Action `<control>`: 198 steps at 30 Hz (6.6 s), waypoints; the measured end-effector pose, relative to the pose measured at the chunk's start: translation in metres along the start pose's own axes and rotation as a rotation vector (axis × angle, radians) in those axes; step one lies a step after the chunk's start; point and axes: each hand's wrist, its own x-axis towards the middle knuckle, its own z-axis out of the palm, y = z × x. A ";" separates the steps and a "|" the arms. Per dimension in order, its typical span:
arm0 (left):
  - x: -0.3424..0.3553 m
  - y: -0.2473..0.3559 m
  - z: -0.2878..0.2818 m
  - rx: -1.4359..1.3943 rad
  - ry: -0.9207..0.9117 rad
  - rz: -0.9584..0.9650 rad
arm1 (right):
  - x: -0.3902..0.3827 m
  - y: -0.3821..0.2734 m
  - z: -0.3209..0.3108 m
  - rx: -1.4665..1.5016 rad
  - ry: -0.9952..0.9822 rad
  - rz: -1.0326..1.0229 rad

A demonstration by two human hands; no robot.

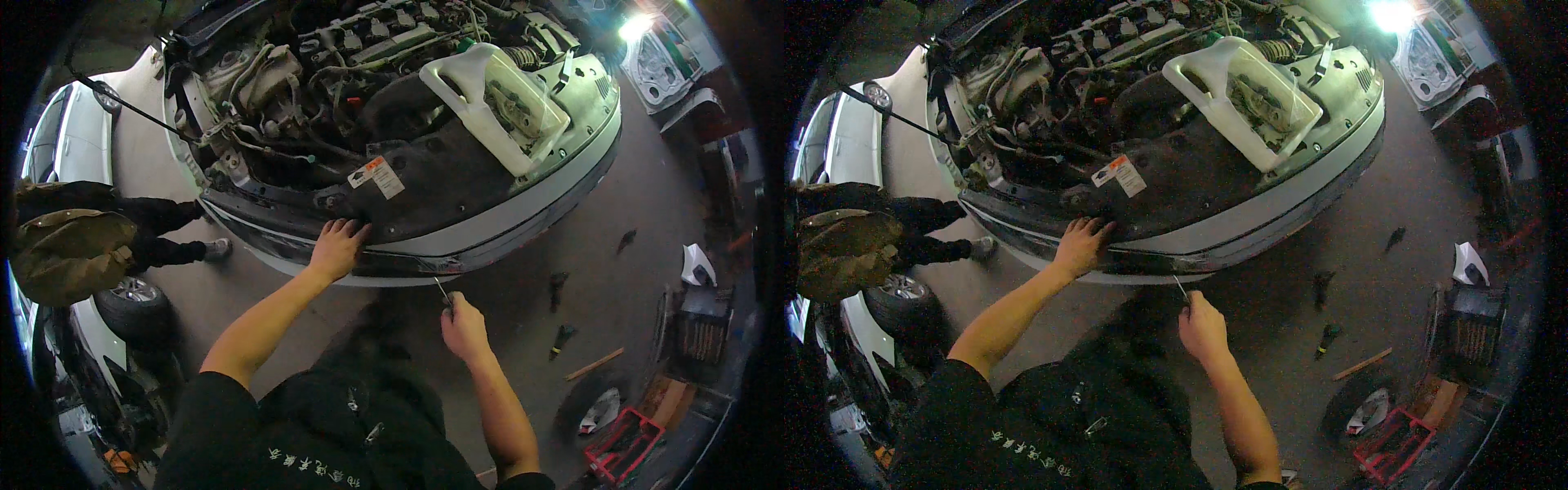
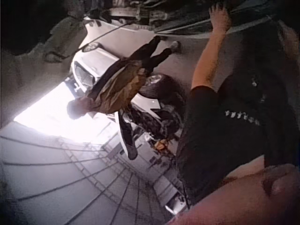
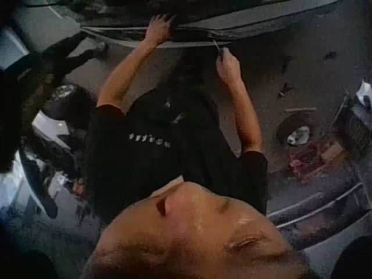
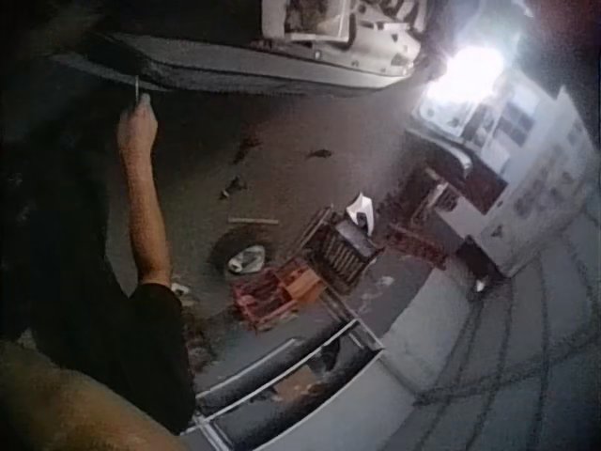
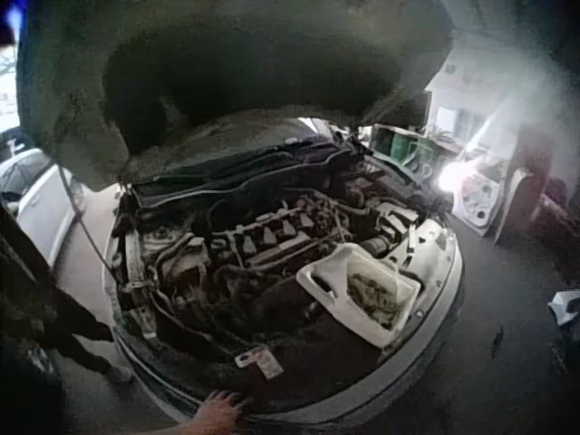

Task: The person removes screws from the front of a car's engine bay using a screwdriver and places them into a white plastic container. They continue to unscrew and remove fasteners from various locations around the radiator support area.

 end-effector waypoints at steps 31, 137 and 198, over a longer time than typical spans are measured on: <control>0.024 0.049 -0.010 0.065 -0.311 -0.486 | 0.206 -0.090 -0.041 -0.475 -0.777 -0.905; 0.017 0.323 0.096 -1.080 -0.190 -1.635 | 0.282 0.183 -0.293 0.069 -0.738 -0.078; 0.409 0.180 -0.026 0.334 -0.296 -0.520 | -0.391 0.183 0.058 0.309 0.483 1.432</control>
